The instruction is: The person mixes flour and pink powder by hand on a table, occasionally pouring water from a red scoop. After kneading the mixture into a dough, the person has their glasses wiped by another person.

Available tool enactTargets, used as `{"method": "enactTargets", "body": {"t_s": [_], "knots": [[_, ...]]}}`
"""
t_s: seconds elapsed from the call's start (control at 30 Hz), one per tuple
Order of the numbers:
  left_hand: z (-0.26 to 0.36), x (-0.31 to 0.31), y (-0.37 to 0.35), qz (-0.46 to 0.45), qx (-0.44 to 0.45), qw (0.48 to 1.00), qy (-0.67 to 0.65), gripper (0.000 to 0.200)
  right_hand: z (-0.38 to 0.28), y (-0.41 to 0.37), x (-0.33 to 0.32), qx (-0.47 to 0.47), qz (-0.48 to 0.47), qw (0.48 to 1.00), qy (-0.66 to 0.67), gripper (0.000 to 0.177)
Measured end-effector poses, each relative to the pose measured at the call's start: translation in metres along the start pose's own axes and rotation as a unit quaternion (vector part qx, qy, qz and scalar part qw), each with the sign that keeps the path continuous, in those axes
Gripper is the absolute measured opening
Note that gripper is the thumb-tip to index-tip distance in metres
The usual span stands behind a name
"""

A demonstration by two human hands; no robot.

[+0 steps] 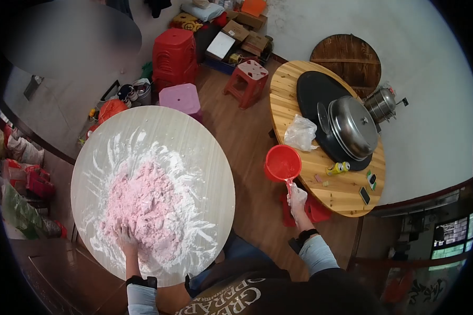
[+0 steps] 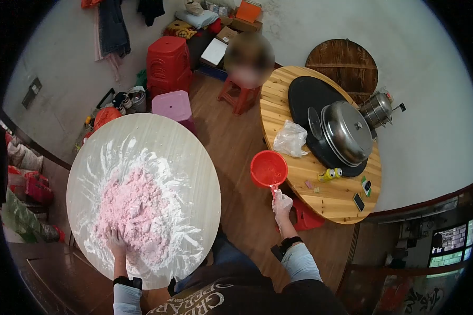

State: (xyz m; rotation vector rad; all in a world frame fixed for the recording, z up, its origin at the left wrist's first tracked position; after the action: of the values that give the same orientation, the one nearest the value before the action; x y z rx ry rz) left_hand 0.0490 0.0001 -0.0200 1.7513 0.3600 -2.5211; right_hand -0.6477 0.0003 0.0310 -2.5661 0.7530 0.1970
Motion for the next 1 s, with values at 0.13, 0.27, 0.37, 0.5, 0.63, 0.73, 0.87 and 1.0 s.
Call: {"method": "enactTargets", "body": {"t_s": [0.13,0.27,0.37,0.5,0.63,0.73,0.87,1.0], "knots": [[0.017,0.004,-0.005,0.020,-0.059,0.997,0.038,0.034,0.056,0.075,-0.080,-0.002,0.116,0.993,-0.037,0.046],[0.021,0.024,-0.020,0.028,-0.093,0.995,-0.038,0.042,0.094,0.128,-0.118,0.067,0.228,0.960,0.147,0.043],[0.053,0.010,-0.040,0.055,-0.154,0.985,-0.057,0.048,0.136,0.177,-0.148,0.072,0.186,0.953,0.230,0.033],[0.052,0.014,-0.076,0.077,-0.158,0.983,0.060,0.057,0.141,0.212,-0.181,0.105,0.173,0.975,0.098,0.048],[0.064,0.005,-0.113,0.100,-0.253,0.962,-0.039,0.059,0.032,0.130,-0.147,-0.048,0.341,0.753,-0.561,0.042],[0.065,0.006,-0.125,0.103,-0.274,0.954,-0.066,0.055,0.030,0.082,-0.058,-0.156,0.186,0.890,-0.385,0.034],[0.014,0.011,-0.118,0.144,-0.267,0.943,-0.136,0.051,0.045,-0.036,0.170,-0.204,-0.201,0.937,-0.201,0.047],[-0.058,-0.002,-0.095,0.194,-0.288,0.925,-0.152,0.051,0.059,-0.092,0.320,-0.361,-0.309,0.808,-0.349,0.065]]}}
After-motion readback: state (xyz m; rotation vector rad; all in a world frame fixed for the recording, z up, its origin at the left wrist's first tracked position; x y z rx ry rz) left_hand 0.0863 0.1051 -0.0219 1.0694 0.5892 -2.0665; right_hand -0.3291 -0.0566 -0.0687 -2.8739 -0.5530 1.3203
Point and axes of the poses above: each hand's wrist, its own y-axis towards the middle knuckle, its own x-axis out of the palm, z = x × y, the point moved 5 cm from there along y, towards the middle knuckle, and after that the axes turned 12 degrees about -z, right-handed, at the moved point
